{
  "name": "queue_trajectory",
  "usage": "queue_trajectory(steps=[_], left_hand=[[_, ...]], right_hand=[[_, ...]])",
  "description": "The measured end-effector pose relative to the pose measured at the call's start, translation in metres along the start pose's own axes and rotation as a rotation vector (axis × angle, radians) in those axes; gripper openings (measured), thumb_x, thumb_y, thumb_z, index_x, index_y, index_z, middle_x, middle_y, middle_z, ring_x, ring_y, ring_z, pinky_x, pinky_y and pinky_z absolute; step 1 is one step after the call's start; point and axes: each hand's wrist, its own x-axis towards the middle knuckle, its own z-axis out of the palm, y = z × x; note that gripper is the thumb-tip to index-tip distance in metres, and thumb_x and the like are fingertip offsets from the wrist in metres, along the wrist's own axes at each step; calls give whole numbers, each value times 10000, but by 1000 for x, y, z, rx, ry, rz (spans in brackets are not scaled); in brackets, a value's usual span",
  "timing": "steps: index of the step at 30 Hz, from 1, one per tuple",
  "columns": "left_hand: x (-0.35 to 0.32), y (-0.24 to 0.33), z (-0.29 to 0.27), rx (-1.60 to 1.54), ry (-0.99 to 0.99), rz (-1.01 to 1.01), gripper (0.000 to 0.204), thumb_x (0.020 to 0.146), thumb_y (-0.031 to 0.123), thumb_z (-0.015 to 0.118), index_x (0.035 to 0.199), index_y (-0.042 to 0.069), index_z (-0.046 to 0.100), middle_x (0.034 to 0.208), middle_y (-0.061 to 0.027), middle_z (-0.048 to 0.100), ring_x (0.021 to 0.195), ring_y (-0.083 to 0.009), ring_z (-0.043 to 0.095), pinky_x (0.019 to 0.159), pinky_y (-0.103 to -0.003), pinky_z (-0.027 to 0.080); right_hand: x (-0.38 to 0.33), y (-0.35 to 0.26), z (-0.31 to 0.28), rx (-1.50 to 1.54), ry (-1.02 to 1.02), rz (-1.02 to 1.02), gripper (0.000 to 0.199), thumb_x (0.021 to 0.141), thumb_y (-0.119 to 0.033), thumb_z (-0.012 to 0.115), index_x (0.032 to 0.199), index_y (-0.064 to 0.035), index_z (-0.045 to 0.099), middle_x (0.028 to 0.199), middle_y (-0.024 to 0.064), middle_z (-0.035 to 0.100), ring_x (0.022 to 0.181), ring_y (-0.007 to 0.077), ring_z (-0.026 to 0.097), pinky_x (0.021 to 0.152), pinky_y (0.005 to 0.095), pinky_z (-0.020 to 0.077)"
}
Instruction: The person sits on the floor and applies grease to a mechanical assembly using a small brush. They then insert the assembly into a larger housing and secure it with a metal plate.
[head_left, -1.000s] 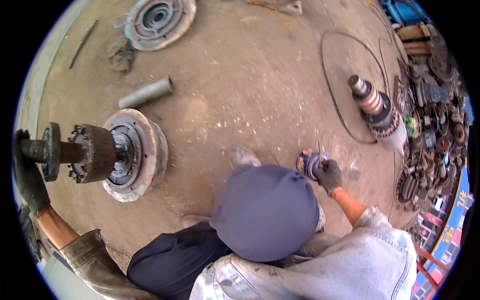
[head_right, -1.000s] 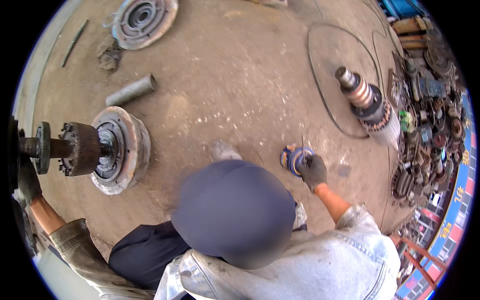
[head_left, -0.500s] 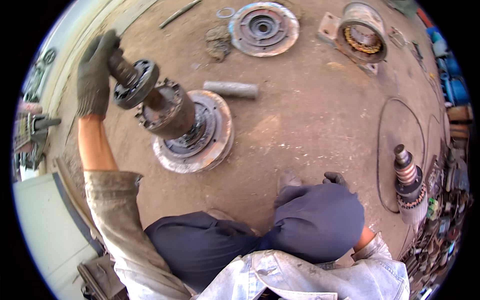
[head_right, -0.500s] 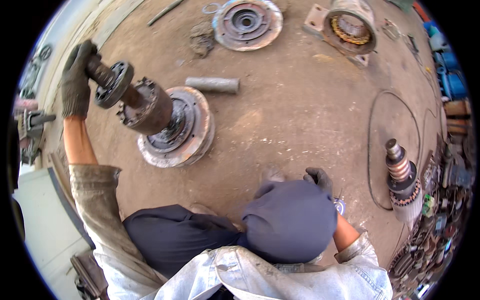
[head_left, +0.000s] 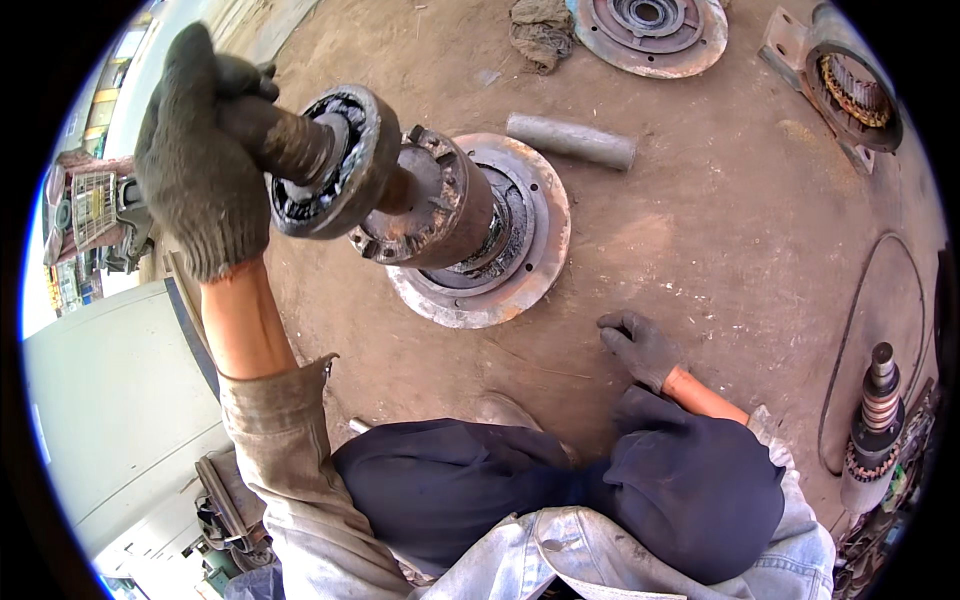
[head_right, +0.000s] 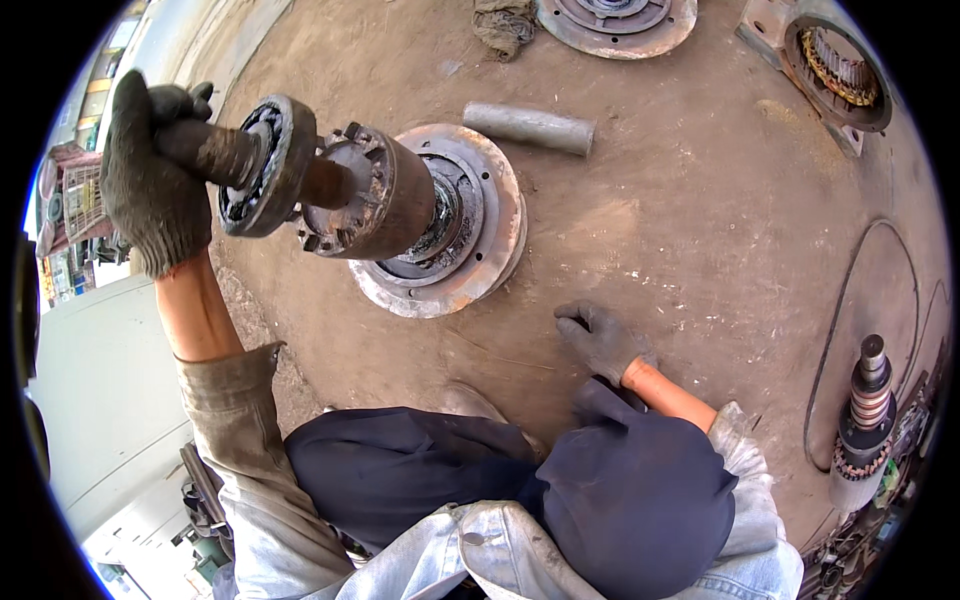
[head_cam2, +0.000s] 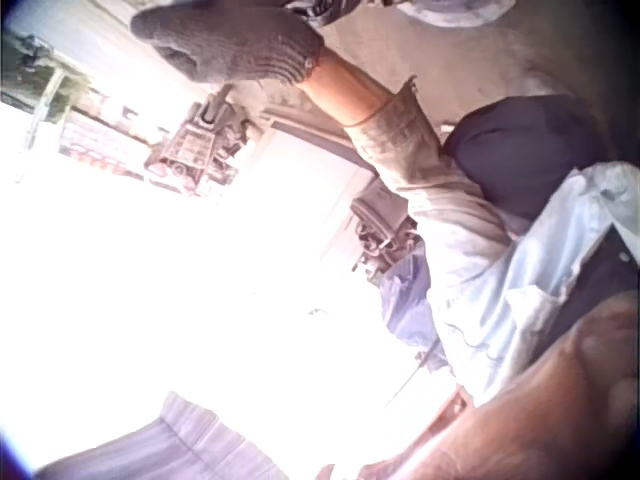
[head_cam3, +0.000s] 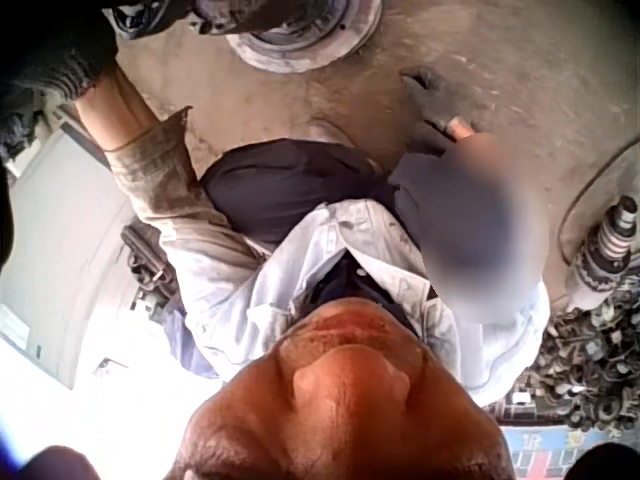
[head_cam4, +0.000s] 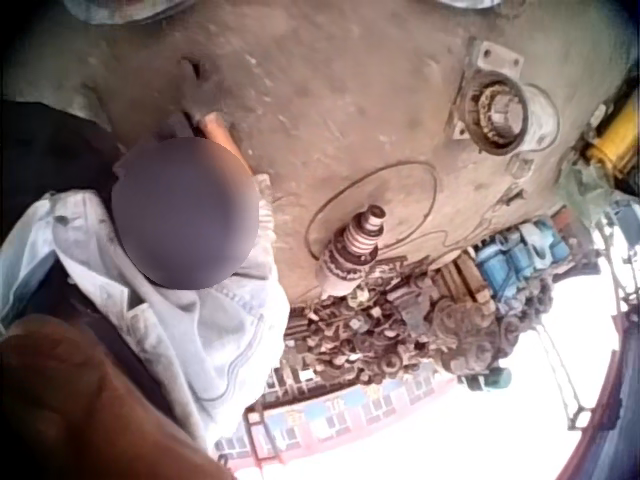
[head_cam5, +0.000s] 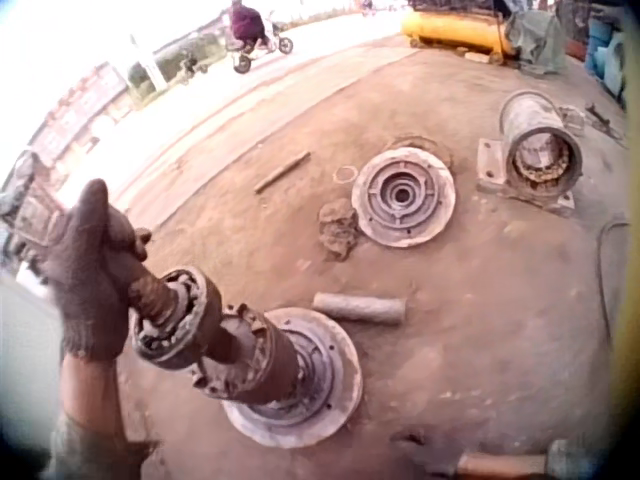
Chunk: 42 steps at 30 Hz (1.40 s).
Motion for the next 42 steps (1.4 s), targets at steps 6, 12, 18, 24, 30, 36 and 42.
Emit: queue_trajectory(steps=[6,12,18,24,30,36,42], left_hand=[[1,-12,0,-211,-71,216,301,1117,134,502,1407,88,564,862,-107,629,796,-200,679,843,-480,671],[15,13,21,-371,-22,-77,405,1164,274,397,949,-21,572,857,-125,594,771,-227,650,890,-536,638],[14,32,20,-404,93,-235,506,1146,371,455,835,-8,576,784,-109,596,727,-222,650,885,-501,619],[9,25,-2,-400,104,-205,456,1096,404,564,836,30,589,811,-110,600,770,-248,638,971,-547,565],[-8,-3,-43,-410,-80,-173,430,1118,407,511,1090,2,652,1008,-129,686,950,-267,690,992,-454,554],[-40,-62,-72,-1159,-4,-340,497,1131,418,464,1309,-12,638,1242,-161,720,1180,-301,676,1085,-458,497],[-138,-121,-7,-1204,128,-1016,727,1108,609,361,1404,-22,568,1395,-167,643,1282,-267,593,1159,-461,410]], right_hand=[[55,-66,-37,410,-9,-124,413,1084,-235,594,1389,43,609,1183,105,721,1074,181,666,944,327,542],[133,-197,-54,503,-133,-720,687,1100,-549,465,1510,-2,531,1450,173,632,1374,243,575,1161,346,443],[192,-299,-14,203,-607,-545,751,1127,-605,282,1564,-23,469,1558,112,540,1395,193,529,1203,401,392],[148,-214,46,279,74,-1108,643,1098,-497,484,1537,-27,488,1600,223,475,1437,373,507,1228,408,351],[57,-180,28,-59,-38,-973,612,1096,-350,573,1536,57,450,1610,258,443,1508,360,418,1240,437,333],[83,-204,38,453,-113,-776,598,1139,-401,450,1533,48,474,1580,196,490,1466,283,463,1237,415,336],[142,-287,77,407,-230,-732,721,1149,-545,261,1536,16,498,1519,145,554,1385,214,516,1200,350,367]])
